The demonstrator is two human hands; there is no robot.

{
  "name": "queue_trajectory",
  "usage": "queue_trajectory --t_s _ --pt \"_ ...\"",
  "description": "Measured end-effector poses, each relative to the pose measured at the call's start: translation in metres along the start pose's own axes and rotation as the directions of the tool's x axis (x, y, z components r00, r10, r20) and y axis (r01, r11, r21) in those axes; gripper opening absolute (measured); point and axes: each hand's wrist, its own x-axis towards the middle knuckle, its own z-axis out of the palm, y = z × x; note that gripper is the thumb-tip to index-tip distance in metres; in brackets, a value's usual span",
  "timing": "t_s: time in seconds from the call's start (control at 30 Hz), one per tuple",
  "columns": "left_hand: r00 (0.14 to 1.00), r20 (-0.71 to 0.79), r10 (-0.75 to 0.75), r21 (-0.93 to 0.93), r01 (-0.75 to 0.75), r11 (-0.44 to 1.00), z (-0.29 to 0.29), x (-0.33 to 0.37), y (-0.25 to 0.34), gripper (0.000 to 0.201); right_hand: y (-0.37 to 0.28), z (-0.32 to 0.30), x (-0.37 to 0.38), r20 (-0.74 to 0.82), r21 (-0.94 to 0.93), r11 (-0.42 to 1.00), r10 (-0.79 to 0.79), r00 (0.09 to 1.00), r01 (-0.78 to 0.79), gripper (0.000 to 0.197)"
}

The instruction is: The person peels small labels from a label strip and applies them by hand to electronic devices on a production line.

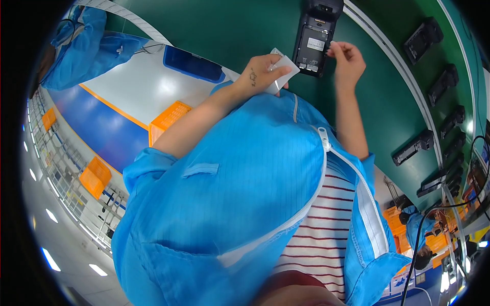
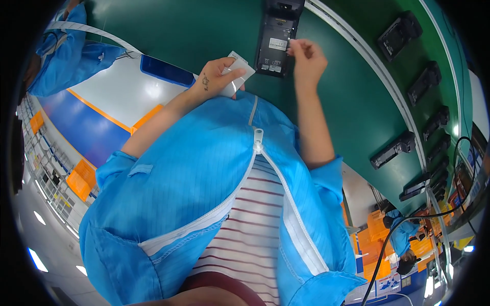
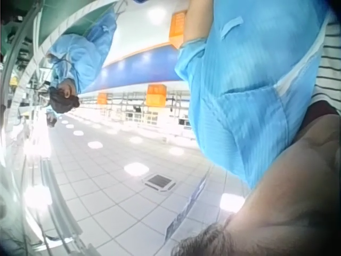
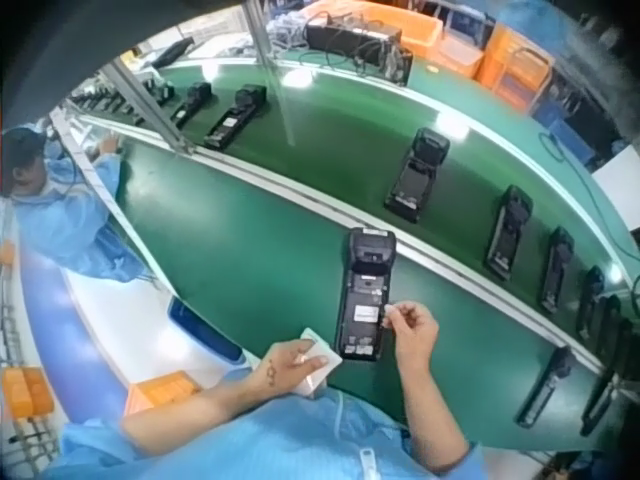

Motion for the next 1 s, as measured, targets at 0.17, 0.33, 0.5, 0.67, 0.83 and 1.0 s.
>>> queue_trajectory --t_s 0.17,0.33,0.5,0.67,0.83,1.0 --pt "1.000 -0.025 0.014 -0.044 -0.015 0.999 0.000 0.001 -0.003 0.025 0.007 -0.010 0.022 0.232 -0.203 0.968 0.197 0.953 -0.151 0.013" --pt "0.998 -0.063 0.027 -0.004 -0.027 1.000 0.001 0.002 -0.005 0.024 0.009 -0.008 0.022 0.200 -0.340 0.933 0.194 0.960 -0.117 0.013" --pt "0.999 -0.036 0.020 -0.005 -0.020 1.000 0.002 0.005 -0.006 0.024 0.006 -0.011 0.020 0.201 -0.411 0.906 0.199 0.959 -0.102 0.013" --pt "0.996 -0.072 0.043 -0.029 -0.045 0.999 0.005 0.007 -0.006 0.022 0.004 -0.012 0.020 0.197 -0.438 0.894 0.199 0.960 -0.096 0.015" --pt "0.997 -0.076 0.025 -0.016 -0.027 1.000 0.006 0.009 -0.006 0.021 0.006 -0.013 0.020 0.204 -0.448 0.889 0.209 0.957 -0.099 0.016" --pt "0.997 -0.072 0.028 -0.002 -0.028 1.000 0.011 0.009 -0.007 0.021 0.011 -0.017 0.019 0.213 -0.525 0.850 0.172 0.962 -0.036 0.016"
